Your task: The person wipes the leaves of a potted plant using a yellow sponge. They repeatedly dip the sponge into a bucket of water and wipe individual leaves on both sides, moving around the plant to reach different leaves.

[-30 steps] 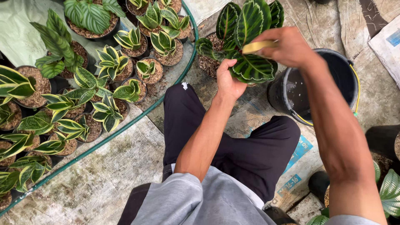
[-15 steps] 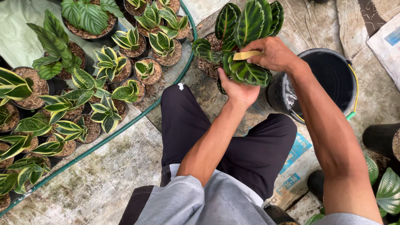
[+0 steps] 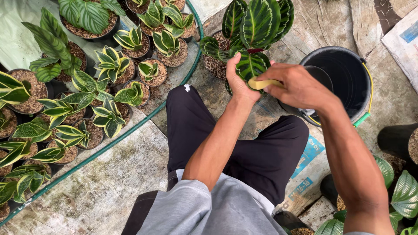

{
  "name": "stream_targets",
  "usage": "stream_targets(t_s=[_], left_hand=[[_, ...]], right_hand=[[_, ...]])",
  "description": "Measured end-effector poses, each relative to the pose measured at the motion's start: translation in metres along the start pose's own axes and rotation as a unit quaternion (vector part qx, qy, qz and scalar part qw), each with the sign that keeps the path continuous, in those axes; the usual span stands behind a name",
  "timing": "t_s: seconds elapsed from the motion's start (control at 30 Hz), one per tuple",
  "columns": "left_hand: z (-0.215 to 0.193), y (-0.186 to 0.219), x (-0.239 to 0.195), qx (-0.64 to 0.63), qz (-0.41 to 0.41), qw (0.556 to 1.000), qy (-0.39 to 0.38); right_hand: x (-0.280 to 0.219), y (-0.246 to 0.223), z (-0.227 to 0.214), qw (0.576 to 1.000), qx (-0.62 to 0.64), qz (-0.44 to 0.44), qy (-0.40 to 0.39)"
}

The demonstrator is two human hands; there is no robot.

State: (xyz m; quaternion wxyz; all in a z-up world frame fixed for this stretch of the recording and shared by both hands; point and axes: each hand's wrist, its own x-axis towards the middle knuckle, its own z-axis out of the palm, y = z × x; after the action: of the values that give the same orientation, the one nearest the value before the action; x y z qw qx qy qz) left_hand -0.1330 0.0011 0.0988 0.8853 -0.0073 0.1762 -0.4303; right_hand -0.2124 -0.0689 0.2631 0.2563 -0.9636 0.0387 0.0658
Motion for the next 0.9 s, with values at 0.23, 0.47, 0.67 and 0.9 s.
stream_targets(t_s=[0.23, 0.47, 0.67, 0.9], left_hand=[[-0.001, -0.009, -0.001, -0.021, -0.010, 1.000, 0.017], [0.001, 0.001, -0.004, -0.032, -0.028, 0.998, 0.045], [0.010, -0.002, -0.001, -0.010, -0.030, 0.997, 0.064], [0.004, -0.002, 0.012, -0.053, 0.005, 0.998, 0.033]], right_hand=[[0.043, 0.014, -0.023, 0.996, -0.058, 0.033, 0.062], [0.058, 0.011, 0.018, 0.998, -0.037, -0.006, -0.041], [0.027, -0.009, 0.005, 0.997, -0.041, -0.062, -0.023], [0.002, -0.022, -0.030, 0.997, -0.034, 0.066, 0.028]])
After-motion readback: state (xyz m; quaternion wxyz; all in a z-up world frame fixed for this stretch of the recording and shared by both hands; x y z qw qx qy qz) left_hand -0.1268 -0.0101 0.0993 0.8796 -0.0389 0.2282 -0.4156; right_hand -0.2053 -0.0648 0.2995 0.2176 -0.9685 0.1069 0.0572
